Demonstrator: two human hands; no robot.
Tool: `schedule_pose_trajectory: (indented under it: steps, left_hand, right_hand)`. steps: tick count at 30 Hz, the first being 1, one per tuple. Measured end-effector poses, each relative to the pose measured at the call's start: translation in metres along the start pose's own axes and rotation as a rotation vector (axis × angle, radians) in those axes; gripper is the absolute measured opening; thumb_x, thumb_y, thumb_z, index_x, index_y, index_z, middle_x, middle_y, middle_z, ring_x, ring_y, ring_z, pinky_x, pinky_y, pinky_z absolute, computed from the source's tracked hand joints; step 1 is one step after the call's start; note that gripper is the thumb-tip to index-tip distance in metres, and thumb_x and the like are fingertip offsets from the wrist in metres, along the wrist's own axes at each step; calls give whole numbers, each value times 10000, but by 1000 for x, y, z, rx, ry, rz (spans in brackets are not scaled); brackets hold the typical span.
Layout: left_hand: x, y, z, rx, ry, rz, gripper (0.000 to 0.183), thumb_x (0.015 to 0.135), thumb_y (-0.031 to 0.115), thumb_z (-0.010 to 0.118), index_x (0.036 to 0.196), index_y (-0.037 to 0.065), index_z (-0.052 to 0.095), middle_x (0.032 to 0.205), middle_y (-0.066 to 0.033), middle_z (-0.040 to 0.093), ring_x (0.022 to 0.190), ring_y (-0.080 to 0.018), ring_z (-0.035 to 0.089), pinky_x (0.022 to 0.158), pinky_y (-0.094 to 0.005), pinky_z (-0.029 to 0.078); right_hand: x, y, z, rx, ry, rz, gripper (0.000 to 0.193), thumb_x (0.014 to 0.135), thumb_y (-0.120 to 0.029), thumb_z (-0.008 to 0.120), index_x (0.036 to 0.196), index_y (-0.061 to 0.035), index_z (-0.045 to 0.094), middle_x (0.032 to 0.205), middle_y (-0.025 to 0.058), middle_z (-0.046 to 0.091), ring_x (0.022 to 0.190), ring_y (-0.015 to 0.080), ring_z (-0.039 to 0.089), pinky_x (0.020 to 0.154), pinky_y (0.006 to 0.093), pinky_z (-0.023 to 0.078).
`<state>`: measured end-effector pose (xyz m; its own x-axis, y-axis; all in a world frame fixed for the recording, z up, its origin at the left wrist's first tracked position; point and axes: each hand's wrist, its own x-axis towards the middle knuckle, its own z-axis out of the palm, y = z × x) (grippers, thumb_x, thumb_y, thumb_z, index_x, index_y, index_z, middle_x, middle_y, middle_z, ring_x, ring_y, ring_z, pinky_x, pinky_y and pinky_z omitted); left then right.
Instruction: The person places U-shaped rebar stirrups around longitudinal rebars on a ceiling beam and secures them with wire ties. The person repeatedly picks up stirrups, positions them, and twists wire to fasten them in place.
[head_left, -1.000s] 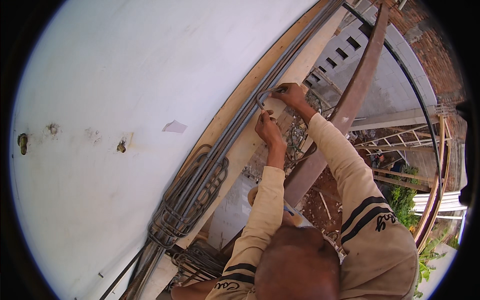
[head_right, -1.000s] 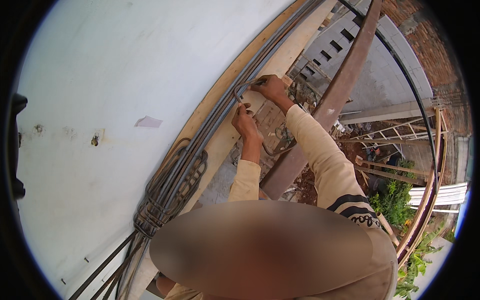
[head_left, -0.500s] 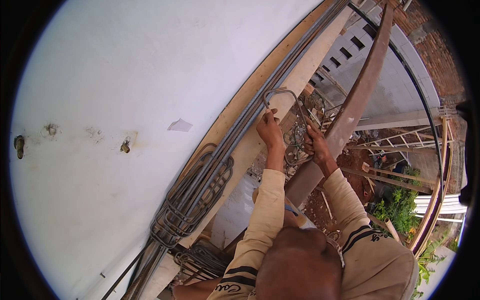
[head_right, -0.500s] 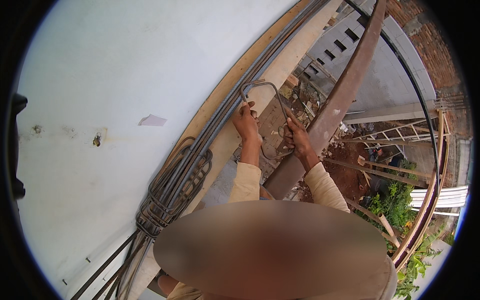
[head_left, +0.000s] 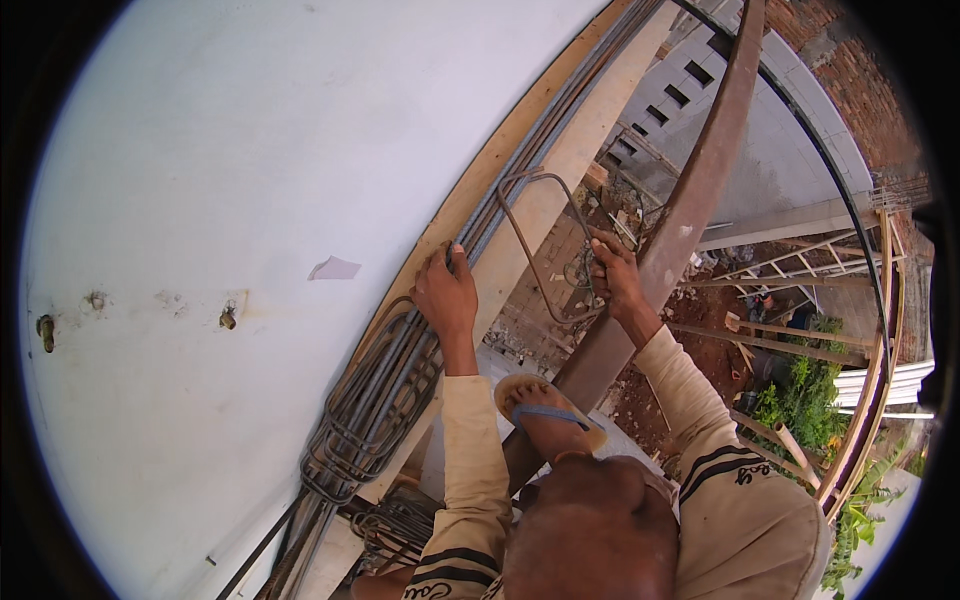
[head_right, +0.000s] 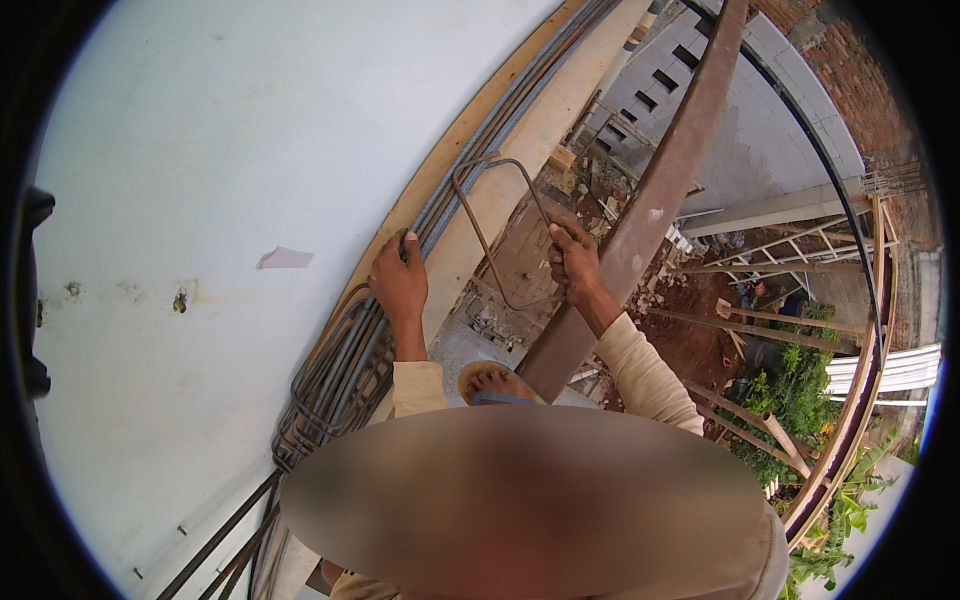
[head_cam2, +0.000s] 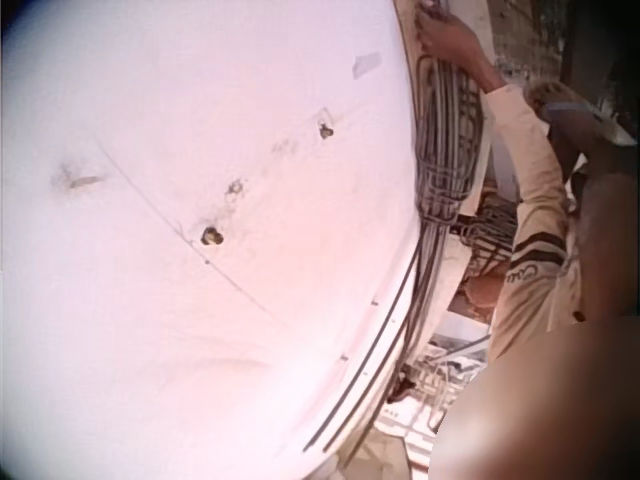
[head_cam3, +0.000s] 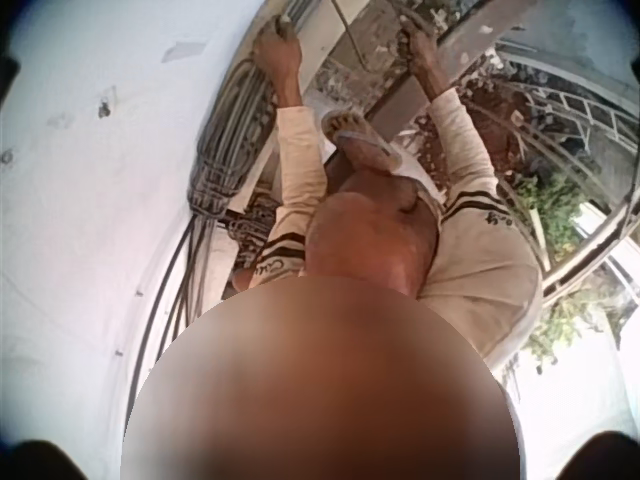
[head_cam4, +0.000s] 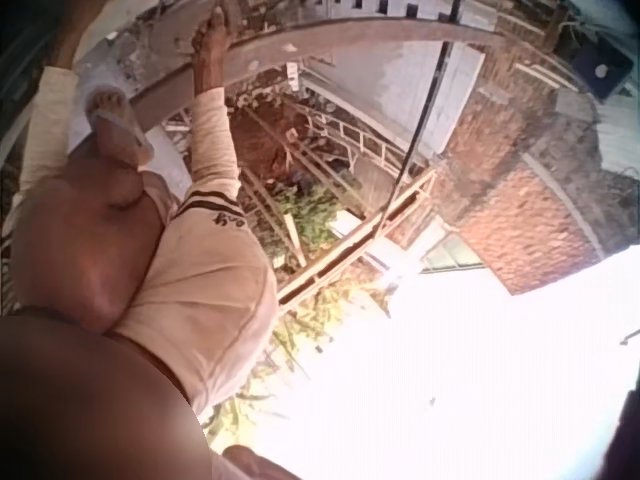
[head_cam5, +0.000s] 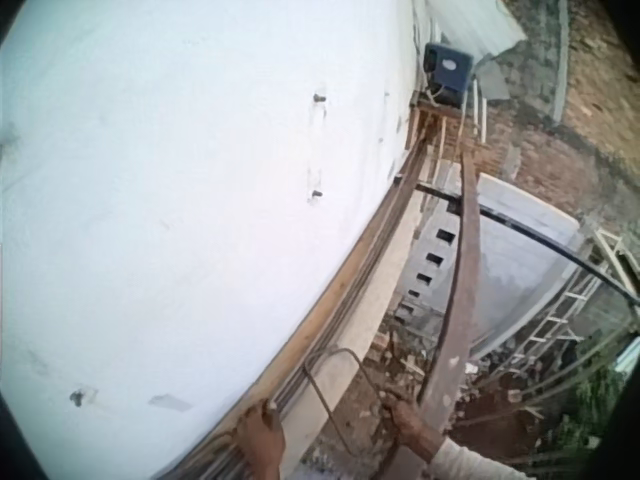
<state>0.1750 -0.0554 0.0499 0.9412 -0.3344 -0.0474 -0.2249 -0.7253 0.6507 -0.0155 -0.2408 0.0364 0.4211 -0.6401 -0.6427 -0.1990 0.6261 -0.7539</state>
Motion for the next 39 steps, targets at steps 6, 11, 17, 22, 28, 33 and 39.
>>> schedule_pose_trajectory:
  steps: [6,11,17,22,28,33,39]
  left_hand:
    - [2,-5,-2,42,-31,39,439,1033,368,549,1230,11,710,1194,-210,715,1109,-416,655,977,-587,442]
    - [2,-1,3,14,17,34,430,1037,366,543,1207,17,728,1156,-218,727,1104,-421,658,982,-582,445]
    - [-2,5,-16,-86,-86,-51,456,1042,378,539,1195,-8,727,1168,-248,718,1130,-435,650,1002,-525,469]
    - [3,3,-23,-125,-159,-57,504,1047,409,536,1227,-29,707,1186,-257,711,1143,-446,647,1011,-507,476]
    - [34,19,-5,-371,-199,-12,521,1019,424,566,1136,-63,711,1038,-220,728,1002,-366,673,910,-431,491]
    - [96,68,47,-633,-282,-120,411,967,342,638,961,-60,723,911,-148,707,843,-269,642,823,-396,480]
    - [116,103,43,-799,-396,-160,173,904,73,699,1033,-42,689,864,-82,678,707,-171,621,668,-315,490]
  right_hand:
    - [35,-41,-8,-219,-171,-135,341,1056,-240,601,1393,-190,615,628,-87,378,461,25,263,406,226,201]
    - [36,-28,3,4,-153,-13,252,1047,-226,614,1280,-130,621,631,-63,424,457,33,302,401,233,223]
    - [33,9,102,464,-79,-44,142,1049,-208,596,1075,-119,488,674,-22,471,473,52,361,387,254,254]
    - [39,-1,111,467,29,-1,118,1052,-176,574,1036,-111,477,667,-19,478,478,65,368,403,253,267]
    - [53,-18,69,165,12,-184,75,1028,-152,599,1069,-95,572,713,6,546,497,60,377,420,248,268]
    - [54,-11,65,31,88,-248,227,1017,-162,626,1208,-50,678,763,17,579,525,77,446,447,259,336]
    - [56,-4,82,-351,372,-585,316,1016,-245,633,1225,-21,713,1045,98,661,903,192,644,833,370,512]
